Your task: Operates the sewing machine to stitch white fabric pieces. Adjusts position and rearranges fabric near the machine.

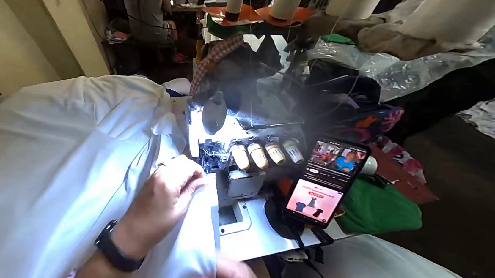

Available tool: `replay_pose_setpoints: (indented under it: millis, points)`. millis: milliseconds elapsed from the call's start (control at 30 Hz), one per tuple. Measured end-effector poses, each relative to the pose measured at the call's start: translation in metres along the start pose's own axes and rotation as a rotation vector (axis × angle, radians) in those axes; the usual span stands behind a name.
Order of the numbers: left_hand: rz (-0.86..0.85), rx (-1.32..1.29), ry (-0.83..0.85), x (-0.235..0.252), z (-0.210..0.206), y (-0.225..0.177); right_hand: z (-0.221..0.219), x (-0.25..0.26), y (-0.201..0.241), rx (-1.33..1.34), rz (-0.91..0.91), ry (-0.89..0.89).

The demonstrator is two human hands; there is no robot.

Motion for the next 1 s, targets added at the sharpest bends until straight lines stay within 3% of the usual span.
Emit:
replay_pose_setpoints:
  millis: [33, 100, 267, 467, 733, 1000]
  points:
    - [0.069, -0.021, 0.032, 0.003, -0.009, 0.007, 0.001, 0.006, -0.013, -0.209, 0.011, -0.131]
    - [0.167, -0.090, 0.046, 0.005, -0.020, 0.017, 0.003, 0.016, -0.039, -0.331, 0.041, -0.221]
    - [0.237, -0.088, -0.067, -0.014, -0.026, 0.015, -0.007, 0.000, -0.045, -0.050, 0.007, -0.029]
    - [0.281, 0.053, -0.105, -0.024, -0.026, 0.006, -0.014, -0.009, -0.056, 0.018, -0.078, -0.031]
    - [0.227, 0.579, -0.039, -0.025, -0.030, -0.019, -0.012, -0.021, -0.055, 0.039, -0.096, 0.028]
    - [0.387, 0.590, 0.121, 0.039, -0.018, 0.021, 0.008, 0.031, -0.033, 0.022, -0.126, -0.090]
Point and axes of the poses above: each hand's wrist, its own x-axis towards the middle knuckle, its own z-axis out of the back of the hand, y = z × x, the point moved 1 cm from there along x, towards the middle knuckle, and after that the axes turned 7 degrees about -x, right-handed, at the moved point
